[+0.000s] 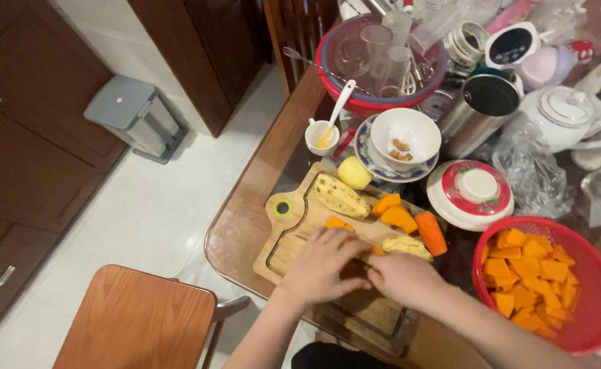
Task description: The person chops a carrot, a pineapple, and a potato using a knife on a wooden cutting board, then transfers the pieces into a red bowl.
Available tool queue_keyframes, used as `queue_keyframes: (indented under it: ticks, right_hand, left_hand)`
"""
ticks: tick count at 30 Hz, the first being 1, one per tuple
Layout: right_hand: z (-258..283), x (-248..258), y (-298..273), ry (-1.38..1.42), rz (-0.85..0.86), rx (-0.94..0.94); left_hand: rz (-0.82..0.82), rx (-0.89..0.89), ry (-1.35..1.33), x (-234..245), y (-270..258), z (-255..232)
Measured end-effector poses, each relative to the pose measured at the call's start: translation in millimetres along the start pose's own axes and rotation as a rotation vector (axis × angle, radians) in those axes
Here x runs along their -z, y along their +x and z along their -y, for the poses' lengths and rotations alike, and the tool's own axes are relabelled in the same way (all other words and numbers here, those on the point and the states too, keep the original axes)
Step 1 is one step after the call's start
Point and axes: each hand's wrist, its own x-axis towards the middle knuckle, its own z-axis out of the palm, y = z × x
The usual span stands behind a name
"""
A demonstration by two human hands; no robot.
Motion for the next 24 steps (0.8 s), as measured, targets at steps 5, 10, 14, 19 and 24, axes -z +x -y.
queue_keyframes:
  ticks: [5,10,14,19,24]
  right_hand:
    - [12,33,-32,0.098,-0.110,0.024]
    - [12,46,-45,0.132,-0.153,-0.049]
    - [16,56,-56,0.148,-0.089,-0.091]
    - [11,68,-74,0.183,-0.053,-0.141]
    - [-15,71,-89,0.202,-0.126,-0.200]
  left_hand:
    - [-0.006,-0.057,0.202,-14,-6,13]
    - [-0.090,-0.061,0.212,-27,4,23]
    - [-0.122,0.038,0.240,-36,7,34]
    - [-0.180,0.154,0.226,-29,10,31]
    - [-0.077,0.409,-0.008,-17,25,6]
